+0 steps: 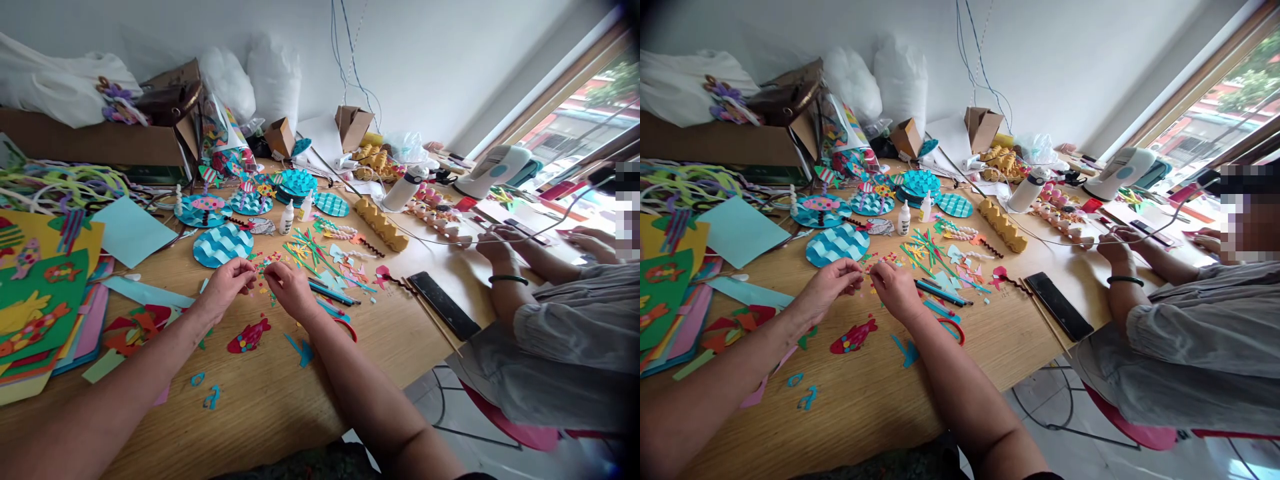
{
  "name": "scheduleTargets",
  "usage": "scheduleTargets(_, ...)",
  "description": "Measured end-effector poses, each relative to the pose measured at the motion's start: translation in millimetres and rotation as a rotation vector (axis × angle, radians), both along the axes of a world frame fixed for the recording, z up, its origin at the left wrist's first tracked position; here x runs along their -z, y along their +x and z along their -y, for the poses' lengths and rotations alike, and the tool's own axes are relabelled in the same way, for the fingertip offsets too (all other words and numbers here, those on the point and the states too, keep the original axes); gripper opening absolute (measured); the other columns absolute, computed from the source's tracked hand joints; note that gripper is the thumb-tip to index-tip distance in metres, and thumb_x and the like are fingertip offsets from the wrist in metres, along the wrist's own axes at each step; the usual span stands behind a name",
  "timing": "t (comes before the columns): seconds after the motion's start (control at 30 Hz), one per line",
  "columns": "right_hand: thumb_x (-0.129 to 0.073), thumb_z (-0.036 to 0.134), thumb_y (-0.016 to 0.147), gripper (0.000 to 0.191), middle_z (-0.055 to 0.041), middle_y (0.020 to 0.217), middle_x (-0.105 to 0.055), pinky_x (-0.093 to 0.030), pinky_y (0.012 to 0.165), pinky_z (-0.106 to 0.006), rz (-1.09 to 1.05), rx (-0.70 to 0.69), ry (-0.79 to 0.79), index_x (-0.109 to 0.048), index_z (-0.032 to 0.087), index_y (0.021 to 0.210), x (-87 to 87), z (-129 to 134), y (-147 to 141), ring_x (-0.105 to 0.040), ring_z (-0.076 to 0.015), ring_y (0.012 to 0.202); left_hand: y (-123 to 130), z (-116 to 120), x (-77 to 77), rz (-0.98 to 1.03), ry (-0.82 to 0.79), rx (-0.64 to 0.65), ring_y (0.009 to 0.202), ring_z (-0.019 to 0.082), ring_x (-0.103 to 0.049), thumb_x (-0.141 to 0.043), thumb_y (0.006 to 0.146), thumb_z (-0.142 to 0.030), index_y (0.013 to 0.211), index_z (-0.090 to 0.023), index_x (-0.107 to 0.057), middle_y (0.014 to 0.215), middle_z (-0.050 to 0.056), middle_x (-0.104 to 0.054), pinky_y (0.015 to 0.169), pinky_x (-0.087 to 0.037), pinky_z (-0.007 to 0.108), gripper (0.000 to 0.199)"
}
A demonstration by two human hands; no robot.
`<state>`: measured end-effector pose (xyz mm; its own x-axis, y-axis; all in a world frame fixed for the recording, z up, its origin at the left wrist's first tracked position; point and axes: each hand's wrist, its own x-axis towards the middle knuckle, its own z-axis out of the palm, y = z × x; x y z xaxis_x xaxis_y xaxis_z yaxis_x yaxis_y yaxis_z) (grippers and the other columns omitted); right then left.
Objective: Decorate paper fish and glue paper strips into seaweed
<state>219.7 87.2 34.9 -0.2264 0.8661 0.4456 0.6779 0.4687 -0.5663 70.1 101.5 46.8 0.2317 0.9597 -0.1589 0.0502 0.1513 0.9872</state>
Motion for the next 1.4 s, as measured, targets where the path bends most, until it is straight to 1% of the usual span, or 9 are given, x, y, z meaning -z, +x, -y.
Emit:
scheduleTargets(0.13,-0.04,0.019,0.086,0.019,-0.005,0.079,-0.061,-0.039,0.066,-0.022,0.199,-0.002,0.061,-0.058,0.017,0.079,1.9,1,1,-0.053,-0.013,0.072,-4,3,2.3,0.109,-0.168,0.131,0.056,0.009,-0.051,-0.059,0.071,-0.044,0.074,-0.015,-0.055,0.066,0.0,-0.056,0.048,-0.036,0.019,0.03)
scheduleTargets(0.33,-0.04,0.019,0.087,0.02,-0.0056,0.083,-0.061,-0.039,0.068,-0.022,0.278,-0.016,0.066,-0.059,0.018,0.083,5.1,2,1,-0.054,-0.0136,0.076,-4,2,6.7,0.235,-0.23,0.159,0.055,0.008,-0.049,-0.068,0.065,-0.034,0.075,-0.015,-0.057,0.065,-0.001,-0.055,0.047,-0.033,0.017,0.025)
scheduleTargets(0.53,-0.047,0.016,0.081,0.011,-0.0026,0.076,-0.062,-0.042,0.067,-0.021,-0.059,0.003,-0.037,-0.057,0.018,0.079,7.0,-1,-2,-0.056,-0.0119,0.072,-6,2,9.6,0.193,-0.176,0.139,0.055,0.008,-0.049,-0.066,0.067,-0.034,0.075,-0.016,-0.055,0.065,-0.002,-0.056,0.05,-0.033,0.018,0.022)
scheduleTargets(0.67,-0.049,0.014,0.076,0.009,0.0009,0.069,-0.061,-0.043,0.062,-0.021,-0.27,0.011,-0.188,-0.057,0.019,0.076,10.0,-4,-3,-0.056,-0.0105,0.064,-7,3,11.0,0.135,-0.135,0.157,0.058,0.009,-0.051,-0.061,0.069,-0.035,0.08,-0.017,-0.055,0.066,-0.003,-0.056,0.052,-0.034,0.018,0.022)
scheduleTargets(0.8,-0.05,0.018,0.074,0.007,0.0021,0.065,-0.059,-0.041,0.057,-0.021,-0.327,0.084,-0.28,-0.057,0.019,0.075,12.1,-7,0,-0.054,-0.0099,0.059,-6,1,8.1,-0.051,-0.018,0.123,0.056,0.011,-0.053,-0.056,0.068,-0.039,0.079,-0.017,-0.054,0.065,-0.002,-0.056,0.05,-0.036,0.02,0.025)
scheduleTargets(0.93,-0.05,0.019,0.074,0.009,0.0015,0.067,-0.059,-0.04,0.061,-0.021,-0.231,0.202,-0.208,-0.059,0.019,0.075,9.5,-10,11,-0.053,-0.0105,0.062,-8,-8,8.9,-0.34,0.182,0.106,0.049,0.012,-0.05,-0.048,0.068,-0.041,0.072,-0.018,-0.054,0.058,-0.003,-0.052,0.045,-0.034,0.022,0.024)
scheduleTargets(1.07,-0.047,0.016,0.074,0.014,-0.001,0.075,-0.062,-0.039,0.066,-0.022,-0.056,0.262,-0.15,-0.061,0.019,0.077,5.8,-13,23,-0.054,-0.012,0.069,-12,-20,16.9,-0.511,0.31,0.106,0.053,0.015,-0.049,-0.052,0.065,-0.034,0.06,-0.02,-0.054,0.055,-0.002,-0.053,0.051,-0.034,0.025,0.016)
scheduleTargets(1.27,-0.043,0.009,0.073,0.025,-0.0022,0.083,-0.063,-0.039,0.068,-0.023,0.104,0.375,-0.2,-0.065,0.02,0.08,-2.5,-16,43,-0.056,-0.0135,0.076,-19,-21,26.0,-0.707,0.503,0.163,0.069,0.02,-0.053,-0.049,0.068,-0.024,0.068,-0.023,-0.059,0.072,0.002,-0.059,0.062,-0.035,0.027,0.01)
scheduleTargets(1.4,-0.046,0.015,0.074,0.021,-0.003,0.082,-0.064,-0.038,0.064,-0.024,0.233,0.402,-0.268,-0.066,0.021,0.08,-15.3,-14,54,-0.056,-0.0156,0.074,-25,-17,23.7,-0.783,0.568,0.199,0.07,0.02,-0.053,-0.046,0.072,-0.025,0.07,-0.023,-0.058,0.074,0.003,-0.058,0.062,-0.036,0.027,0.012)
